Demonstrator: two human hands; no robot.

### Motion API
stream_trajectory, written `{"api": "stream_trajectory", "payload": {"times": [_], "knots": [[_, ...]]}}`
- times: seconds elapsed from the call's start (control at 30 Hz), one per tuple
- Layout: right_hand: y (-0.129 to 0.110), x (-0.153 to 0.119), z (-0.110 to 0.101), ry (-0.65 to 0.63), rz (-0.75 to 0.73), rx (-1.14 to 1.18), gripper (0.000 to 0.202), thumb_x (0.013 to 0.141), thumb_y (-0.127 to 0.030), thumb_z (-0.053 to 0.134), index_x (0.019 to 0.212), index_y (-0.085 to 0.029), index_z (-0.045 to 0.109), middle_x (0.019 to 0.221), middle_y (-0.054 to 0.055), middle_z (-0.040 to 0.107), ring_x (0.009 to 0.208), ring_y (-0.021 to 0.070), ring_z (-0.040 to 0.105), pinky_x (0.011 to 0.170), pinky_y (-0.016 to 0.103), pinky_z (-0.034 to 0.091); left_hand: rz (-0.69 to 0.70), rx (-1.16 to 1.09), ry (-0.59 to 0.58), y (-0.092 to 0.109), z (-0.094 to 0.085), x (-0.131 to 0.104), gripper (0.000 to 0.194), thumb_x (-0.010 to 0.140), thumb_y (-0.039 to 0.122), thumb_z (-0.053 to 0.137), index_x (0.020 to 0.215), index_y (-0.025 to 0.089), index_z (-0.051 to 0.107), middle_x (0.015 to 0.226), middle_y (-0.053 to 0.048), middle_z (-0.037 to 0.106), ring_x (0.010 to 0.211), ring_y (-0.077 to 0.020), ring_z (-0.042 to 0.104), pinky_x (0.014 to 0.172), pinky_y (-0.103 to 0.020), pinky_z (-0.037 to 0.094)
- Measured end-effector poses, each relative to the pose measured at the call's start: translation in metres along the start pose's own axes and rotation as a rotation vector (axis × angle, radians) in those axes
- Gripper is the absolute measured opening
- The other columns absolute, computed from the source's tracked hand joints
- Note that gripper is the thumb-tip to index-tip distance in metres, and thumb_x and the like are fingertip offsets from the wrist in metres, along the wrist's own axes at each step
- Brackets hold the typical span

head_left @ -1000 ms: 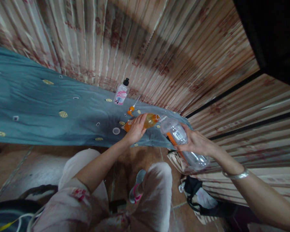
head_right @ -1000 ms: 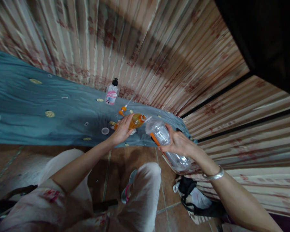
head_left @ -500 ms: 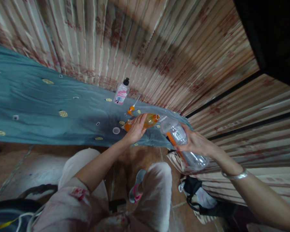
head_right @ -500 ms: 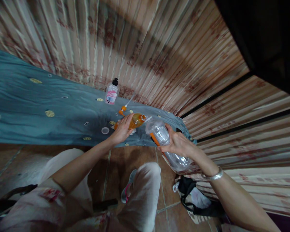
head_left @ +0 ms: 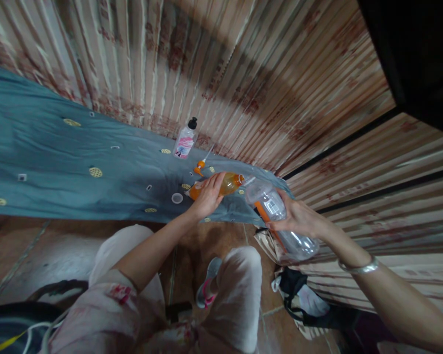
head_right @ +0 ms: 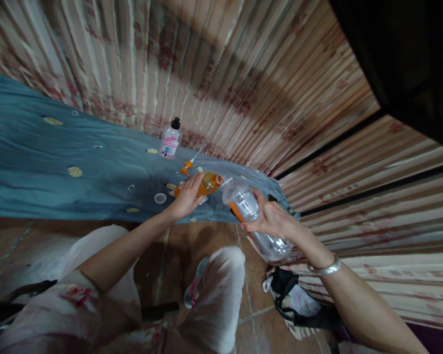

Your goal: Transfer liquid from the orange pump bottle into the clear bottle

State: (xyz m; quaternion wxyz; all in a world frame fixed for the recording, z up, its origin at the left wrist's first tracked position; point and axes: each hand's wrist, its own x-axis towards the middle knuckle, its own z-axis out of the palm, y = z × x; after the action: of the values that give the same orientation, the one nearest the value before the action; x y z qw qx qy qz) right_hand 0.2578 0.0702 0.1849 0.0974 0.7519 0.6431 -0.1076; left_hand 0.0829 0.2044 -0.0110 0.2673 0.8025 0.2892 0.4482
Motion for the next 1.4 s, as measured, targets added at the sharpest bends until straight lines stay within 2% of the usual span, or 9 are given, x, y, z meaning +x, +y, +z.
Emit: {"api": "stream_trajectory", "payload": {"times": [0.4,1.0,1.17,1.4], "knots": [[0.0032,0.0007,0.0015,0.023,-0.028,-0.011,0.095,0.069,-0.053,0.066,0.146,-0.013,0.025,0.085,0.005,0.069,0.081,0.0280,0.068,0.067,0.033,0.048,0.003,0.030,-0.013,0.0007,-0.0007,0.0003,0.078,0.077,0.008,0.058,0.145,0.019,0.021,0.143,-0.016,0.041,0.135,-0.0294,0.039,0.111,-0.050,0.034],[0.0000,0.0003,-0.0004,-0.003,-0.003,-0.014,0.097,0.068,-0.050,0.068,0.146,-0.011,0.024,0.094,0.010,0.070,0.087,0.0288,0.067,0.073,0.034,0.049,-0.018,0.017,-0.024,0.0027,-0.0011,0.0010,0.078,0.075,0.006,0.059,0.144,0.016,0.024,0.144,-0.018,0.041,0.136,-0.0295,0.038,0.113,-0.049,0.032],[0.0023,0.0001,0.0007,0.006,-0.016,0.001,0.098,0.068,-0.053,0.068,0.146,-0.012,0.025,0.094,0.009,0.069,0.085,0.0287,0.068,0.070,0.034,0.049,-0.009,0.019,-0.021,0.0037,-0.0022,0.0000,0.077,0.076,0.006,0.056,0.145,0.018,0.022,0.144,-0.016,0.041,0.136,-0.0288,0.037,0.113,-0.049,0.032],[0.0004,0.0007,-0.0004,-0.019,0.013,-0.002,0.101,0.066,-0.052,0.068,0.146,-0.010,0.023,0.100,0.012,0.069,0.090,0.0294,0.067,0.075,0.035,0.049,0.014,0.029,-0.005,-0.0002,0.0007,-0.0004,0.077,0.077,0.008,0.057,0.145,0.019,0.022,0.143,-0.016,0.041,0.135,-0.0295,0.038,0.112,-0.050,0.034]]}}
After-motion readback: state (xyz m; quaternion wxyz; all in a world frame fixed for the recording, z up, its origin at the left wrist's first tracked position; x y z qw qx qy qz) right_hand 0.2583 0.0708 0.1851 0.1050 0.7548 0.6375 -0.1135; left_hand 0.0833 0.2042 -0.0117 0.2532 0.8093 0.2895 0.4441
